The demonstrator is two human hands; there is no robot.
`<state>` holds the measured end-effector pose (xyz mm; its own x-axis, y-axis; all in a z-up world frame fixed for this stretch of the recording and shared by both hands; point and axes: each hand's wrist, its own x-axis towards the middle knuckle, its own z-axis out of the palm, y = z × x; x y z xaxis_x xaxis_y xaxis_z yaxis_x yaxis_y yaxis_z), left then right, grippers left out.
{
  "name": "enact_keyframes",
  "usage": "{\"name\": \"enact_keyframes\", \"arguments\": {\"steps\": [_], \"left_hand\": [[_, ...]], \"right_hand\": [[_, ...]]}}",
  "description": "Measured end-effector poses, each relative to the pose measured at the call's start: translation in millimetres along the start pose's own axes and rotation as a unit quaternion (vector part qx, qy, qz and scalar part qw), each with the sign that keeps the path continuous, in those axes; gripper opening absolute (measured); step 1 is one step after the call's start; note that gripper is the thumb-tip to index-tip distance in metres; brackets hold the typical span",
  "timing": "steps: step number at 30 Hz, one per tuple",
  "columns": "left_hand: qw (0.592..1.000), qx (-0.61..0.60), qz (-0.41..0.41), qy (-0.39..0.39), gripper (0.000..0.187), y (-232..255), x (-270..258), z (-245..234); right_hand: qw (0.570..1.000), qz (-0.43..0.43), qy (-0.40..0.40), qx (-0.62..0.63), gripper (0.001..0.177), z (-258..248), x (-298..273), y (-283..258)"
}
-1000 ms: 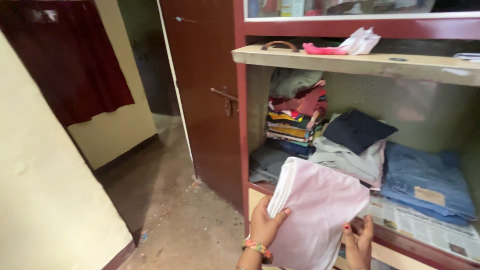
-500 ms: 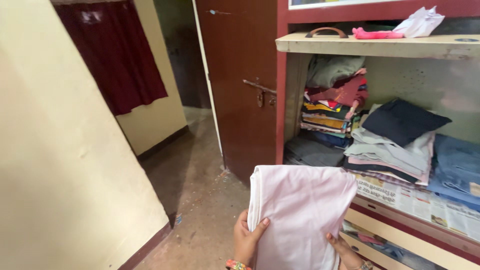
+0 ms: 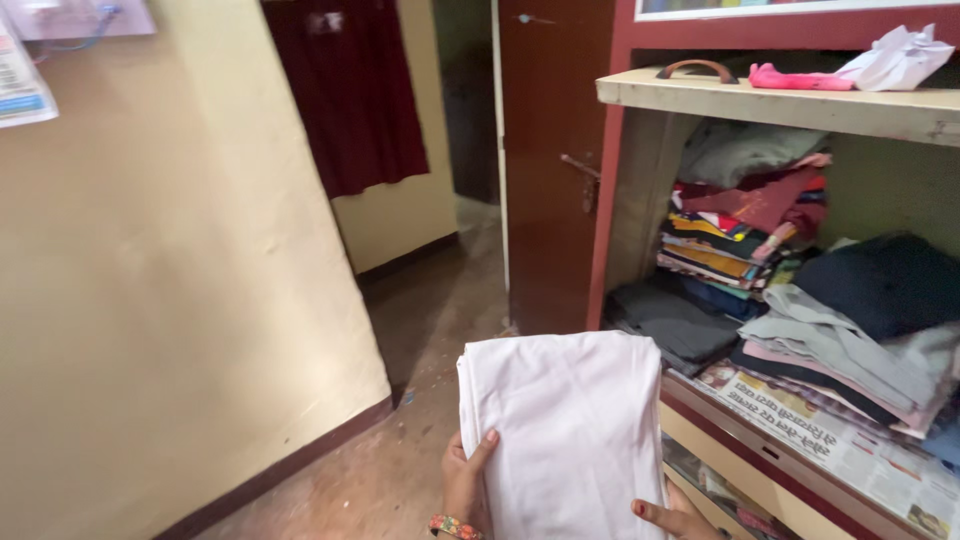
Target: The person takes folded clothes out of a wardrobe shelf, stacks and folds them on the bed, and places the folded stacks back onto the wardrobe shelf, arranging them by type.
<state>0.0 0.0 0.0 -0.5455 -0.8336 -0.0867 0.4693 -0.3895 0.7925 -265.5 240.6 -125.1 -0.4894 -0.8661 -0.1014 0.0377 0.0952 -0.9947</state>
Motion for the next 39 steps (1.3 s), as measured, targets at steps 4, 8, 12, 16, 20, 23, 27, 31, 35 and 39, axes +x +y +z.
{"name": "enact_keyframes", "arguments": {"steps": [4,8,12,16,20,23,27,31,35,39], "left_hand": [[0.998,0.017,-0.008,0.068,0.042,-23,-25,-23],[0.99,0.04,-0.004,0.133,0.044,-26,-61,-57],[0.981,0.058,-0.029,0.185,0.045,-3,-110,-94],[0.98,0.075,-0.064,0.172,0.047,21,-156,-130],[0.978,0.057,-0.088,0.179,0.051,25,-194,-167],[0.977,0.084,-0.073,0.185,0.053,19,-222,-199],[0.979,-0.048,-0.102,0.171,0.066,-11,-263,-235],[0.967,-0.038,-0.127,0.219,0.078,-36,-319,-273],[0.937,-0.078,-0.161,0.299,0.088,-33,-382,-311],[0.911,-0.216,-0.15,0.319,0.089,-10,-454,-349]], "right_hand": [[0.995,-0.044,-0.064,-0.063,0.135,-1,-3,0],[0.988,-0.045,-0.144,0.024,0.133,34,-8,9],[0.976,0.009,-0.204,0.076,0.124,77,-4,17],[0.967,0.056,-0.217,0.123,0.109,131,5,29],[0.957,0.089,-0.244,0.131,0.097,168,13,27],[0.952,0.121,-0.246,0.139,0.085,201,7,22],[0.959,0.107,-0.248,0.08,0.073,249,-7,4],[0.953,0.131,-0.266,0.058,0.07,300,-50,-26],[0.946,0.162,-0.278,0.04,0.068,359,-114,-51],[0.936,0.199,-0.289,0.024,0.066,414,-180,-51]]}}
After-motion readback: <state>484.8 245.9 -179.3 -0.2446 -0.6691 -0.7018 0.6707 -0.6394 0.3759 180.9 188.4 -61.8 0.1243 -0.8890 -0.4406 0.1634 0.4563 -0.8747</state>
